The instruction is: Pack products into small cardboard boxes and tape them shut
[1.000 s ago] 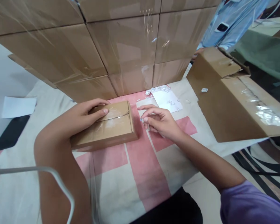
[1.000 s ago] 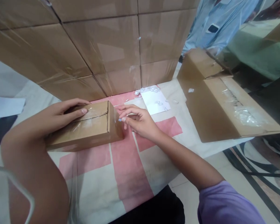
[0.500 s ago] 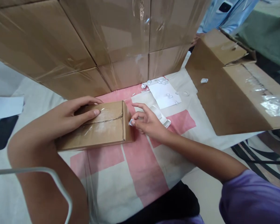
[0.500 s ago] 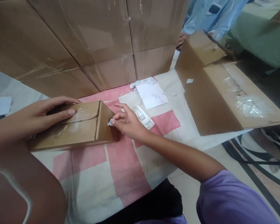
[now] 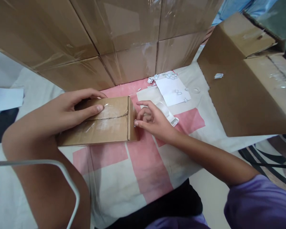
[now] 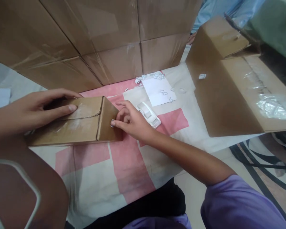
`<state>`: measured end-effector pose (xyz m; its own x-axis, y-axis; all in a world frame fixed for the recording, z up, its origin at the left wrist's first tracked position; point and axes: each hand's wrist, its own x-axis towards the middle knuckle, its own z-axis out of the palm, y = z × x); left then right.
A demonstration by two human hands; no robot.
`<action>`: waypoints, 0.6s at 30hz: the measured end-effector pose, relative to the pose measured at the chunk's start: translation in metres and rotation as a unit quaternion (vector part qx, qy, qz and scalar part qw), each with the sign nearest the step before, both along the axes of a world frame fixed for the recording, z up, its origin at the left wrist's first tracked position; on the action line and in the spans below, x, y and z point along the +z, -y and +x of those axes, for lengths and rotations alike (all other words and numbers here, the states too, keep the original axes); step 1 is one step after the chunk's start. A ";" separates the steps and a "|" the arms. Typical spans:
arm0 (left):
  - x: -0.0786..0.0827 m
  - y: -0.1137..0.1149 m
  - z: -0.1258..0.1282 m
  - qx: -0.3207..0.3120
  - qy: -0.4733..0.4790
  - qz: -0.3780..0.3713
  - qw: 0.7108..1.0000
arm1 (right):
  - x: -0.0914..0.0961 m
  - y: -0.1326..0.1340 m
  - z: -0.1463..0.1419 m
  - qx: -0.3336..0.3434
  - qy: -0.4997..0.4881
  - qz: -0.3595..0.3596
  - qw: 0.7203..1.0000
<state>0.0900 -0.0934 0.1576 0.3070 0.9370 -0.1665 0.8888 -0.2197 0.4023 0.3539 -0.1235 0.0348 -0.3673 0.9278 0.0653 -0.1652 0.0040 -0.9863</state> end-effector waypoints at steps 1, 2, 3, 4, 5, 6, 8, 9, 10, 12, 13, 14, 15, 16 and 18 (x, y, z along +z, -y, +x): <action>0.001 0.001 0.001 -0.004 0.002 0.000 1.000 | -0.001 -0.001 0.002 -0.009 0.032 0.000 0.999; 0.001 0.001 0.001 -0.010 0.006 -0.002 1.000 | -0.001 -0.002 0.003 -0.011 0.061 0.001 0.998; 0.002 0.002 0.001 -0.019 0.010 -0.006 1.000 | -0.001 -0.003 0.005 -0.003 0.084 0.003 0.996; 0.002 0.002 0.001 -0.026 0.013 -0.010 1.000 | -0.001 -0.004 0.006 0.018 0.097 0.004 0.995; 0.002 0.002 0.001 -0.030 0.015 -0.016 0.999 | -0.002 -0.005 0.007 0.048 0.100 0.002 0.994; 0.003 0.002 0.001 -0.031 0.017 -0.019 0.999 | -0.003 -0.006 0.007 0.080 0.093 -0.002 0.992; 0.003 0.002 0.002 -0.025 0.009 -0.025 0.999 | -0.006 -0.007 0.006 0.126 0.061 -0.010 0.990; 0.004 0.002 0.002 -0.024 0.005 -0.022 0.999 | -0.009 -0.007 0.005 0.134 0.046 -0.013 0.990; 0.004 0.002 0.002 -0.029 0.002 -0.021 0.999 | -0.011 -0.007 0.004 0.132 0.035 -0.014 0.991; 0.006 0.001 0.002 -0.045 0.000 -0.015 0.999 | -0.016 -0.006 0.002 0.113 0.029 -0.013 0.993; 0.007 0.001 0.002 -0.054 0.001 -0.011 0.998 | -0.018 -0.006 0.001 0.105 0.033 -0.014 0.994; 0.008 0.002 0.002 -0.062 0.001 -0.008 0.998 | -0.021 -0.006 0.001 0.099 0.039 -0.015 0.994; 0.009 0.002 0.002 -0.069 0.001 -0.011 0.998 | -0.023 -0.007 0.000 0.094 0.047 -0.015 0.994; 0.010 0.002 0.002 -0.077 0.002 -0.015 0.997 | -0.025 -0.007 0.000 0.089 0.055 -0.011 0.994; 0.011 0.002 0.001 -0.091 0.017 -0.019 0.996 | -0.027 -0.009 0.001 0.077 0.084 0.008 0.993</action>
<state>0.0913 -0.0953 0.1689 0.4770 0.8588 -0.1867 0.8212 -0.3599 0.4428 0.3549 -0.1149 0.0078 -0.5114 0.8593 0.0063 0.0013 0.0081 -1.0000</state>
